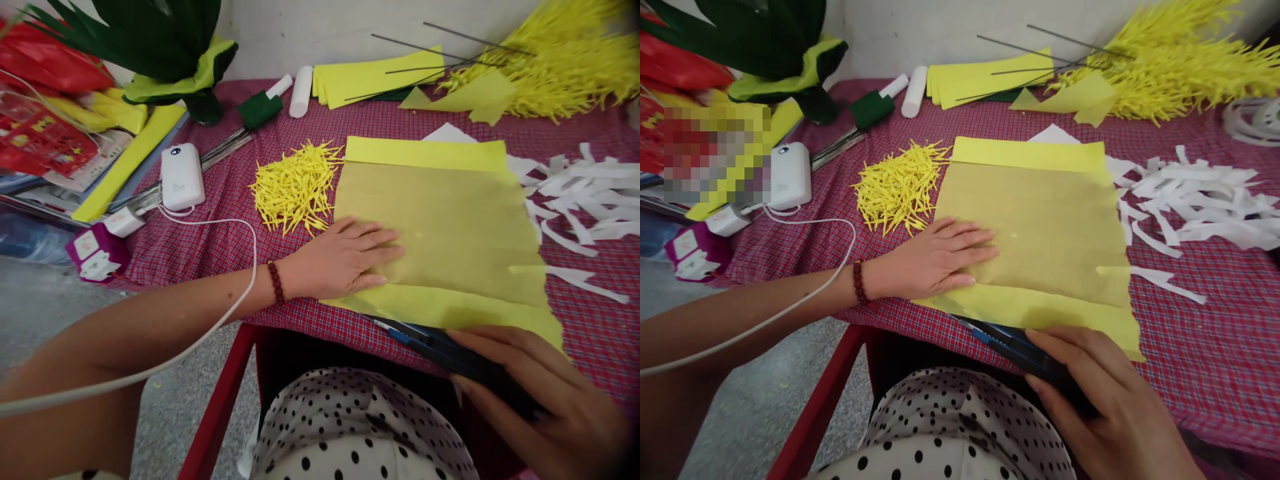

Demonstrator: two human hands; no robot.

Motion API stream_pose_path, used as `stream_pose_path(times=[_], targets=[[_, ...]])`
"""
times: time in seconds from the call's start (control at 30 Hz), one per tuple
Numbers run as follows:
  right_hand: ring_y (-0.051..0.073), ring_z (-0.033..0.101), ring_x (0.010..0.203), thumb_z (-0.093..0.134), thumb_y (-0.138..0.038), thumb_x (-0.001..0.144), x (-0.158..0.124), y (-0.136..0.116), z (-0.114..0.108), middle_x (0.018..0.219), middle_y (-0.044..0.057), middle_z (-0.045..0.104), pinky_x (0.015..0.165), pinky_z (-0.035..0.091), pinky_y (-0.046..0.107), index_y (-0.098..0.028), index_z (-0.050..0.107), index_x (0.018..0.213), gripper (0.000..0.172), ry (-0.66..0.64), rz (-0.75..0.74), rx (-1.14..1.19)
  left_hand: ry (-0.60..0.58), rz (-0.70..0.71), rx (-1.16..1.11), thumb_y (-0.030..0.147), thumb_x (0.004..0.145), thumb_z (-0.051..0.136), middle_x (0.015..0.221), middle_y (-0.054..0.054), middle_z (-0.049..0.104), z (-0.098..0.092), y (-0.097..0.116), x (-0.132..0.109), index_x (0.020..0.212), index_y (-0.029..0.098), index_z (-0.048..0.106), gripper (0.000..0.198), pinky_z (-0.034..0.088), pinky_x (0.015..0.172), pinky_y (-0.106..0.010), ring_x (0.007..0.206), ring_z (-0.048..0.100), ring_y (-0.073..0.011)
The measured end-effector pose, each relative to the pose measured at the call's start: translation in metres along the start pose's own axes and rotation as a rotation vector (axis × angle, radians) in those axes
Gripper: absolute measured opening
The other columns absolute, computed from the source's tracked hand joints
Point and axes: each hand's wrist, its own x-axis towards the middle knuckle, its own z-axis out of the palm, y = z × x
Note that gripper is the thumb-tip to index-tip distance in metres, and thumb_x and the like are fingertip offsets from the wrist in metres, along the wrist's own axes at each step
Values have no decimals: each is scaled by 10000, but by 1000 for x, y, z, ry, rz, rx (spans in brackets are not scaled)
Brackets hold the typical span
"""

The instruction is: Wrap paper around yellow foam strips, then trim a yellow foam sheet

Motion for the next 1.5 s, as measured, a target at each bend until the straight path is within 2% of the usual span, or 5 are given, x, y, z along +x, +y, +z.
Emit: stream_pose_path(times=[0.4,0.73,1.03,1.33,1.5], targets=[[238,585,966,541,-315,863,-7,4,0,1076,55,585,810,481,414,-296,546,1186,323,-11,54,61,26,67,59,446,956,369,1461,-85,419,2,-13,13,1383,184,441,506,248,1050,-398,1297,377,-249],[218,589,911,535,-355,873,23,-8,11,1018,48,594,775,512,352,-259,558,1160,303,36,-67,-3,62,54,42,448,958,361,1459,-71,422,4,-13,10,1380,200,444,497,244,1059,-394,1297,373,-234],[277,589,964,549,-282,852,1,-10,5,1051,60,589,780,505,457,-335,514,1219,372,-27,48,60,44,55,25,443,958,359,1461,-79,417,3,-13,10,1391,201,429,501,242,1057,-401,1305,368,-241],[226,575,915,533,-324,878,35,-20,15,989,68,584,799,510,359,-217,547,1146,289,-7,-79,9,38,42,14,455,956,350,1469,-62,406,4,-13,11,1393,211,422,506,237,1061,-406,1315,350,-240],[243,594,919,551,-326,862,30,-26,16,1002,66,605,802,526,380,-245,545,1182,330,-12,-51,19,43,40,7,457,956,352,1467,-65,410,5,-14,11,1388,212,429,503,231,1068,-405,1315,350,-237]])
